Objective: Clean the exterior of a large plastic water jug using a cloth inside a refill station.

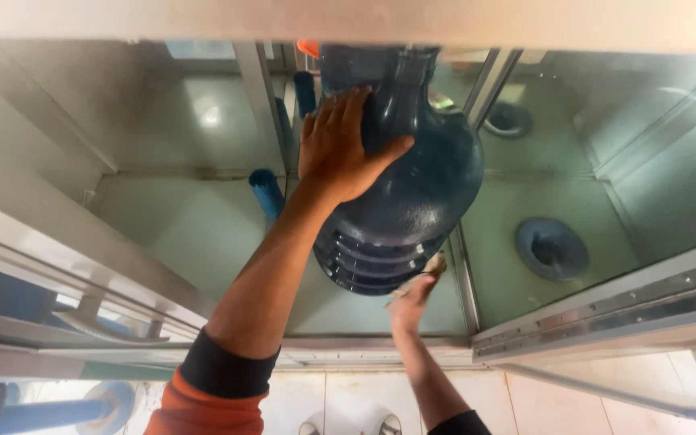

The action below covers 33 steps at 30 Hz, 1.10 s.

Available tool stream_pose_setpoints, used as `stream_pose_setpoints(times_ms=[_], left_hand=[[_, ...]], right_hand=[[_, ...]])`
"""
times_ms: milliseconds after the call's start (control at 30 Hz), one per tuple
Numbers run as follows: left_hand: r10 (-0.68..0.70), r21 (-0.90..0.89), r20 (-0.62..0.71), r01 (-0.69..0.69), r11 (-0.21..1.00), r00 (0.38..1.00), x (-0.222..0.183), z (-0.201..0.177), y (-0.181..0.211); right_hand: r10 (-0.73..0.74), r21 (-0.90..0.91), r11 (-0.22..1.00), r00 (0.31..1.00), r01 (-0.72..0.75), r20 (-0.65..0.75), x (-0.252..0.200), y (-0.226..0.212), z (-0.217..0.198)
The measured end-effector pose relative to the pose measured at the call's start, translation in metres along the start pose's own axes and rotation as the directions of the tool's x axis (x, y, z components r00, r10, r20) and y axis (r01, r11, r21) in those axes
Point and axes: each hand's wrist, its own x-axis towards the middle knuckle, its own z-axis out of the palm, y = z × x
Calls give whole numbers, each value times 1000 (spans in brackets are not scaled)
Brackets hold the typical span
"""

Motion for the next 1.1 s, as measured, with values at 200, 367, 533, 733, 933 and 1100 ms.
stream_pose_setpoints(times_ms=[200,367,533,733,933,1100], left_hand=[[-22,28,10,22,999,1000,-5,-14,11],[-32,-26,-2,32,999,999,-8,-18,11],[-36,-31,-15,35,999,999,-8,-17,10],[-42,26,-17,42,999,999,-4,13,-3],[-37,30,10,36,999,999,2,13,-5],[-37,19,22,37,999,999,1,13,-8]], right_hand=[[467,323,823,880,-468,87,106,-86,25],[259,2,965,959,-261,112,129,-42,50],[62,-370,929,988,-6,140,129,33,18],[-121,-727,633,962,266,246,107,134,-71],[331,-279,905,944,-320,-10,-65,-57,-33],[483,182,855,874,-485,61,-41,-57,-73]])
